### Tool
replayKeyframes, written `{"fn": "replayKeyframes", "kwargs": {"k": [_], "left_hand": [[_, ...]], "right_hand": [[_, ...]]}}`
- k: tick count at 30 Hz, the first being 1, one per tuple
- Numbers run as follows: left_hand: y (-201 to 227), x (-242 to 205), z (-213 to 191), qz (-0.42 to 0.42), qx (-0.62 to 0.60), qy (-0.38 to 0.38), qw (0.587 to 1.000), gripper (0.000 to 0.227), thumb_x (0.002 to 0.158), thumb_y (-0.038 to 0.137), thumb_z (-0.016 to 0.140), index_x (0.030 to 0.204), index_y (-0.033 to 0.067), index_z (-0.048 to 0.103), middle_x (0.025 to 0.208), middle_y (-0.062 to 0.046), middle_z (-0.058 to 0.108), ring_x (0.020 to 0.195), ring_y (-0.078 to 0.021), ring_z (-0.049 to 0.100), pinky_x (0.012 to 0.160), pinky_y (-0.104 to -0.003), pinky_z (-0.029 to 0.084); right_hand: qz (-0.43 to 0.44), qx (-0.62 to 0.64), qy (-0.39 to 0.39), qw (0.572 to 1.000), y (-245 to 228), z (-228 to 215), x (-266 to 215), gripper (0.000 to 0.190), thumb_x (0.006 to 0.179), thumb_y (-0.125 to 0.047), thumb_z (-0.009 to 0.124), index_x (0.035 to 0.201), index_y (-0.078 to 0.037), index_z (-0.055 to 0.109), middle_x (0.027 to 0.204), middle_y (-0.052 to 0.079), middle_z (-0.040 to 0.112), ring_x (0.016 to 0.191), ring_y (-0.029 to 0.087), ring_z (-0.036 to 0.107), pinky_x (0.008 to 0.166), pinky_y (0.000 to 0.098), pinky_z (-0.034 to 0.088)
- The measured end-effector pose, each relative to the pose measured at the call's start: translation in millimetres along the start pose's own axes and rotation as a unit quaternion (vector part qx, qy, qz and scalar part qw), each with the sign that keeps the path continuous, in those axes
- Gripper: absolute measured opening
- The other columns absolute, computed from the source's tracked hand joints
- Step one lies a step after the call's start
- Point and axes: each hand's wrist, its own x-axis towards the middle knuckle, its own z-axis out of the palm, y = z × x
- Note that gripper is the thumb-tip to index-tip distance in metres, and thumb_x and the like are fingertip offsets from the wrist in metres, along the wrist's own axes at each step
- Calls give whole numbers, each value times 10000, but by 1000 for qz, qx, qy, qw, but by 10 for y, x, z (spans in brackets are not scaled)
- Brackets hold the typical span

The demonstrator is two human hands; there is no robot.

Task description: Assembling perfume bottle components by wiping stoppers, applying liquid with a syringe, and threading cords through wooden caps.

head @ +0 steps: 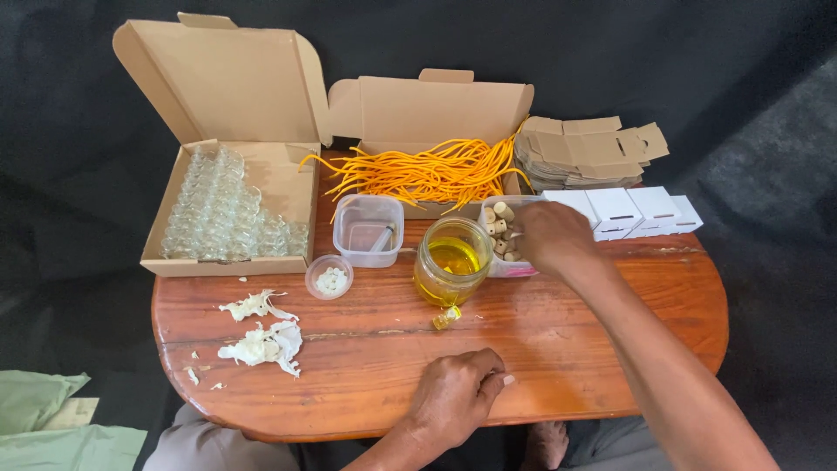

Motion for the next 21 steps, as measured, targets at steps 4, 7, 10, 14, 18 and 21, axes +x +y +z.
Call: {"fn": "replayKeyframes", "kwargs": {"k": [4, 7, 10, 14, 18, 21], "left_hand": [[126, 63, -98, -50, -100, 20, 994, 244, 966, 399, 675, 944, 157, 696, 846, 6, 782, 714, -218, 732, 648, -376, 537], [166, 78, -51, -126, -419, 69, 896, 112, 976, 92, 699, 1056, 17, 674, 649, -62, 606, 492, -129, 601, 450, -267, 537], [149, 88, -116, -159, -487, 62, 857, 329, 985, 198, 644, 1253, 11, 600, 985, -120, 752, 555, -201, 700, 476, -284, 589], [93, 102, -59, -197, -567, -4, 800, 380, 969, 272, 673, 1236, 7, 622, 966, -181, 732, 659, -252, 743, 611, -334, 651], [-68, 132, 121, -195, -630, -19, 751, 333, 970, 180, 703, 1210, -50, 691, 886, -217, 748, 761, -257, 763, 705, -332, 674], [-87, 180, 94, -233, -631, 11, 740, 220, 980, 97, 690, 1131, -60, 722, 896, -221, 760, 759, -279, 757, 717, -351, 673]], "right_hand": [[-58, 120, 118, 984, 148, -127, -530, 310, 933, -264, 628, 1201, -129, 708, 1122, 185, 722, 1053, 422, 647, 816, 520, 467], [-122, 225, 119, 959, 201, -58, -926, 192, 871, -121, 659, 1029, -159, 761, 862, 17, 796, 739, 170, 721, 682, 366, 493], [-308, 256, 114, 909, 200, 140, -1123, 333, 877, -290, 732, 1167, -129, 763, 1073, 19, 827, 919, 170, 795, 776, 333, 564], [-339, 159, 21, 927, 163, 351, -1207, 79, 867, -220, 726, 913, -171, 685, 833, -11, 733, 760, 211, 698, 664, 382, 493], [-317, 91, -7, 944, 117, 379, -1199, 258, 911, -279, 696, 758, -180, 514, 757, -21, 667, 708, 231, 657, 627, 398, 443], [-292, 57, -44, 954, 40, 223, -1221, 268, 864, -240, 736, 765, -182, 494, 773, -28, 680, 717, 235, 647, 636, 395, 431]]}}
